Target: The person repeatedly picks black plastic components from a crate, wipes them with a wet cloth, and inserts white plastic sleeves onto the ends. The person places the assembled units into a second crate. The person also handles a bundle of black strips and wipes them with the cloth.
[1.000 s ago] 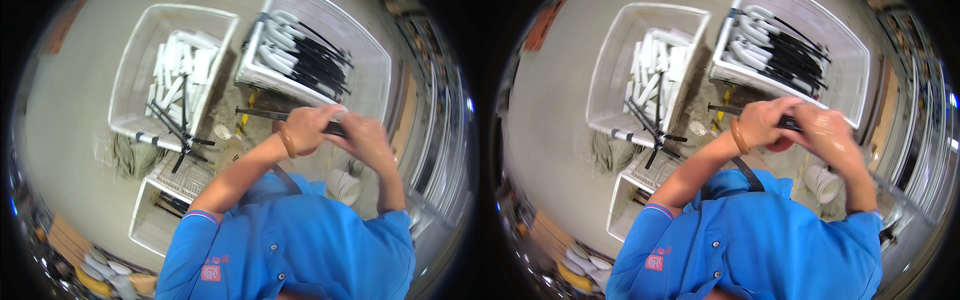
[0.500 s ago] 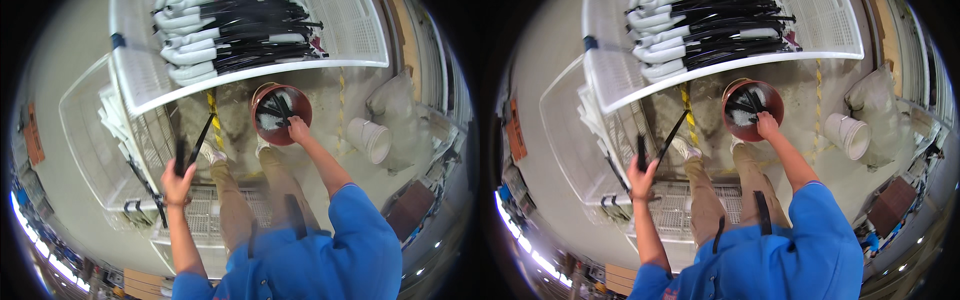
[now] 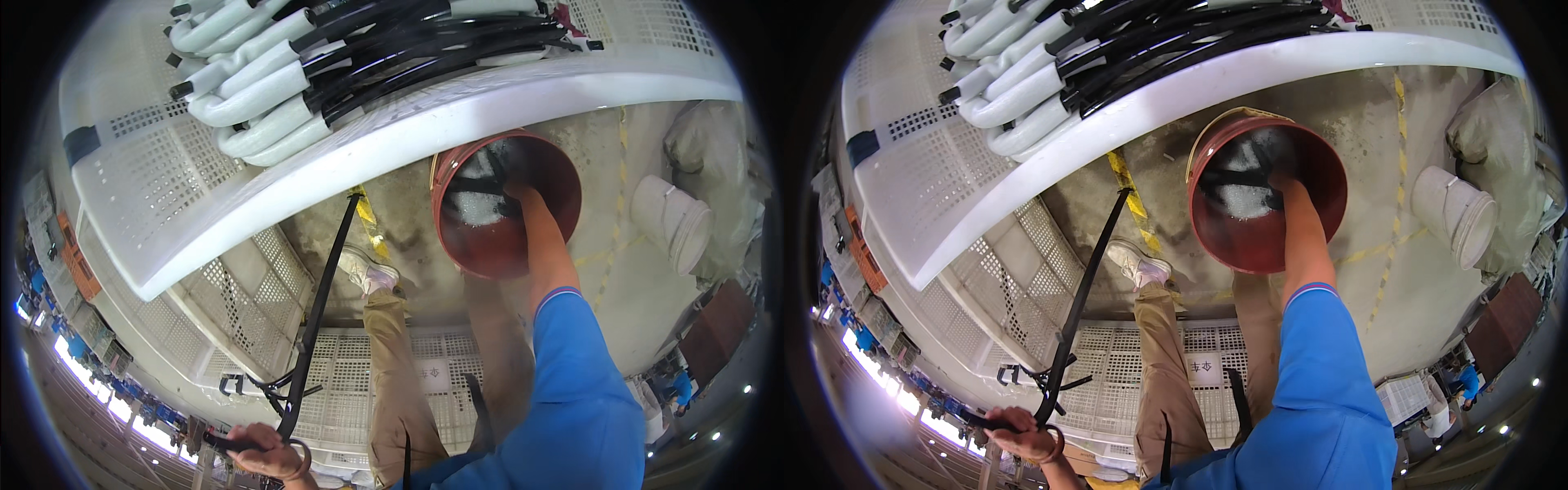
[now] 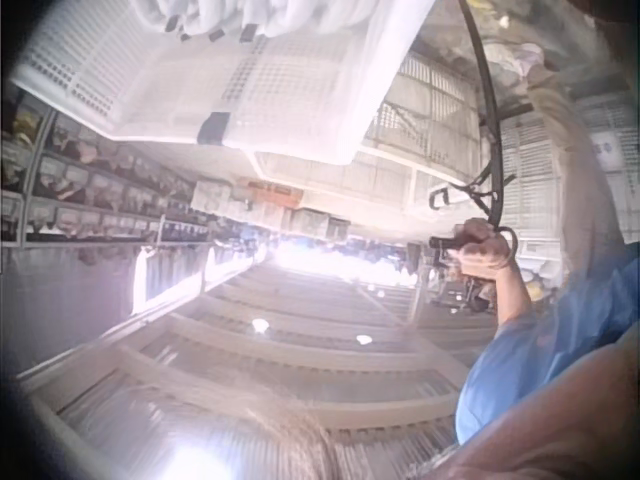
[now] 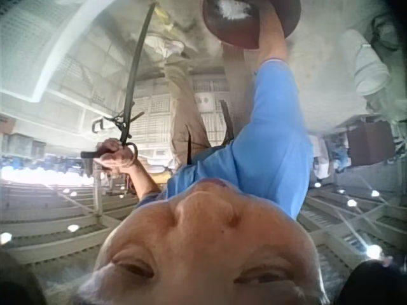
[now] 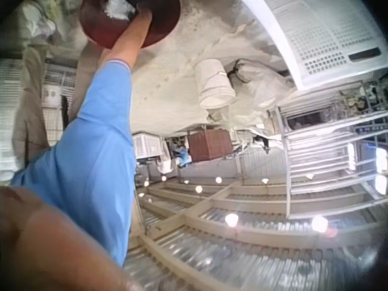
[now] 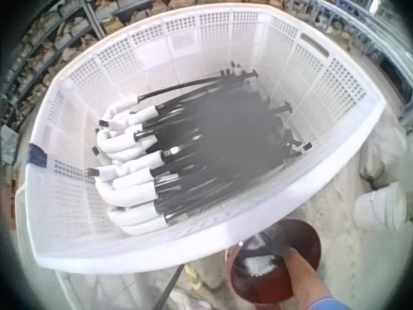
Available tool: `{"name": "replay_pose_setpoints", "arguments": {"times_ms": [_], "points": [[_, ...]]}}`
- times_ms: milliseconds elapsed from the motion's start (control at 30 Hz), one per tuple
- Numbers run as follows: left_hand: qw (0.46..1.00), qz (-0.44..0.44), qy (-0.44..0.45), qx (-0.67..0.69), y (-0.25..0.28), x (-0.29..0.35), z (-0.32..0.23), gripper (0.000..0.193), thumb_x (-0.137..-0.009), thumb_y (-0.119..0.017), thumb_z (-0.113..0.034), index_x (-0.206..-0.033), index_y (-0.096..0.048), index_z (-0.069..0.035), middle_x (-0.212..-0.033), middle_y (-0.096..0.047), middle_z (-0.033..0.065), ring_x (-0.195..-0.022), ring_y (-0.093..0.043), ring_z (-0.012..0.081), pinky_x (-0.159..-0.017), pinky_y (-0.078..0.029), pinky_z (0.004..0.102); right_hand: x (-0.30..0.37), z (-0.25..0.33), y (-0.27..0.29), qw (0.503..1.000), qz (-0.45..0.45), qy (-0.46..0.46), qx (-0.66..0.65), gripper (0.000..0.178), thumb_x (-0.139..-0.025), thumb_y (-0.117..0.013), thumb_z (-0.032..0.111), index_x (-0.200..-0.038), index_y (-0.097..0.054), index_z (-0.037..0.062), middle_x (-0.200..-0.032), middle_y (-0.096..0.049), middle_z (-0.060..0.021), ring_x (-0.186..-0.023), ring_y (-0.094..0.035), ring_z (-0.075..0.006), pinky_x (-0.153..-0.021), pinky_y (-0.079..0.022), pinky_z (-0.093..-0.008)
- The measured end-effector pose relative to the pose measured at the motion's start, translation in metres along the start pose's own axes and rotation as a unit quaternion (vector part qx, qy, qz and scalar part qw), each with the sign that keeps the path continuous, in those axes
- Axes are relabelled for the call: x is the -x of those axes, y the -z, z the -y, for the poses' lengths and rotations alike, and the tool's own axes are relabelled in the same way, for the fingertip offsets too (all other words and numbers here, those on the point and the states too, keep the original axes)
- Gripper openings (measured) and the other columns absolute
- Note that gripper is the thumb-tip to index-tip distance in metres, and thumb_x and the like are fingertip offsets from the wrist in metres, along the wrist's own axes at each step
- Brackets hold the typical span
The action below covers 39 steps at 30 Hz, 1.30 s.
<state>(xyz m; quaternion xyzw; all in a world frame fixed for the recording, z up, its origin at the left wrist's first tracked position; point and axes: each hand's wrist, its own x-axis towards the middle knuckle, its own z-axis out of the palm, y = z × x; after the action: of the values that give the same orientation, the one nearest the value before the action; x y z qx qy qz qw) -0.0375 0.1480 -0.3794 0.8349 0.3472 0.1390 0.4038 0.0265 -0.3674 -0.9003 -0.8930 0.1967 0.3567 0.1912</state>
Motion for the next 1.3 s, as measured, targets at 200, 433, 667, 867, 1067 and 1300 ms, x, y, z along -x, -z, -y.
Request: {"name": "replay_pose_setpoints", "arguments": {"times_ms": [200,433,667,867,1067,1300], "points": [[0.985,0.15,-0.052,-0.073,-0.009,0.016,-0.001,0.039,-0.094,-0.058,-0.031,-0.107,-0.06,0.005,-0.081,-0.058,0.007,-0.069,-0.055,0.0185,-0.066,-0.049,0.0308,0.147,0.056,0.117,0.965,0.004,-0.031,-0.261,0.07,-0.081,-0.067,0.023,-0.143,-0.042,0.0037,-0.105,-0.064,-0.0228,-0.091,-0.061,-0.0329,-0.08,-0.05,-0.039],[0.923,0.309,-0.161,-0.162,-0.064,0.013,-0.117,0.025,-0.089,-0.068,-0.025,-0.106,-0.065,-0.007,-0.085,-0.068,0.0143,-0.075,-0.066,0.0325,-0.067,-0.052,0.042,0.39,0.065,0.262,0.868,-0.009,0.092,-0.488,0.053,-0.09,-0.065,0.012,-0.138,-0.046,-0.0004,-0.09,-0.063,-0.0034,-0.07,-0.058,-0.009,-0.064,-0.049,-0.0267],[0.889,0.368,-0.269,-0.054,-0.024,0.01,-0.22,0.033,-0.088,-0.07,-0.036,-0.106,-0.066,-0.009,-0.079,-0.068,0.0161,-0.069,-0.066,0.0361,-0.062,-0.051,0.0414,0.489,0.131,0.4,0.879,-0.093,0.223,-0.412,0.05,-0.087,-0.067,0.01,-0.133,-0.049,0.0039,-0.095,-0.063,-0.0058,-0.081,-0.059,-0.0144,-0.076,-0.05,-0.0311],[0.869,0.377,-0.318,-0.021,0.055,0.02,-0.315,0.028,-0.09,-0.07,-0.024,-0.109,-0.067,-0.003,-0.068,-0.065,0.0047,-0.059,-0.058,0.01,-0.056,-0.047,0.0276,0.5,0.21,0.478,0.813,-0.286,0.465,-0.203,0.033,-0.081,-0.068,0.009,-0.113,-0.058,0.0077,-0.099,-0.064,-0.012,-0.091,-0.063,-0.0358,-0.076,-0.051,-0.0422],[0.857,0.392,-0.333,-0.029,0.11,0.033,-0.36,0.031,-0.088,-0.071,-0.031,-0.107,-0.069,-0.007,-0.069,-0.066,0.0117,-0.06,-0.066,0.0263,-0.057,-0.05,0.0332,0.53,0.196,0.543,0.788,-0.282,0.542,-0.073,0.042,-0.069,-0.069,0.004,-0.109,-0.061,0.0111,-0.094,-0.062,-0.0091,-0.086,-0.063,-0.0326,-0.075,-0.052,-0.0413],[0.832,0.385,-0.394,-0.064,0.122,0.049,-0.372,0.035,-0.087,-0.071,-0.036,-0.108,-0.068,-0.008,-0.07,-0.067,0.0116,-0.061,-0.067,0.0264,-0.056,-0.051,0.0346,0.54,0.217,0.563,0.738,-0.271,0.618,0.001,0.049,-0.065,-0.073,0.005,-0.112,-0.061,0.0113,-0.093,-0.061,-0.0083,-0.086,-0.062,-0.0314,-0.075,-0.051,-0.0402]]}}
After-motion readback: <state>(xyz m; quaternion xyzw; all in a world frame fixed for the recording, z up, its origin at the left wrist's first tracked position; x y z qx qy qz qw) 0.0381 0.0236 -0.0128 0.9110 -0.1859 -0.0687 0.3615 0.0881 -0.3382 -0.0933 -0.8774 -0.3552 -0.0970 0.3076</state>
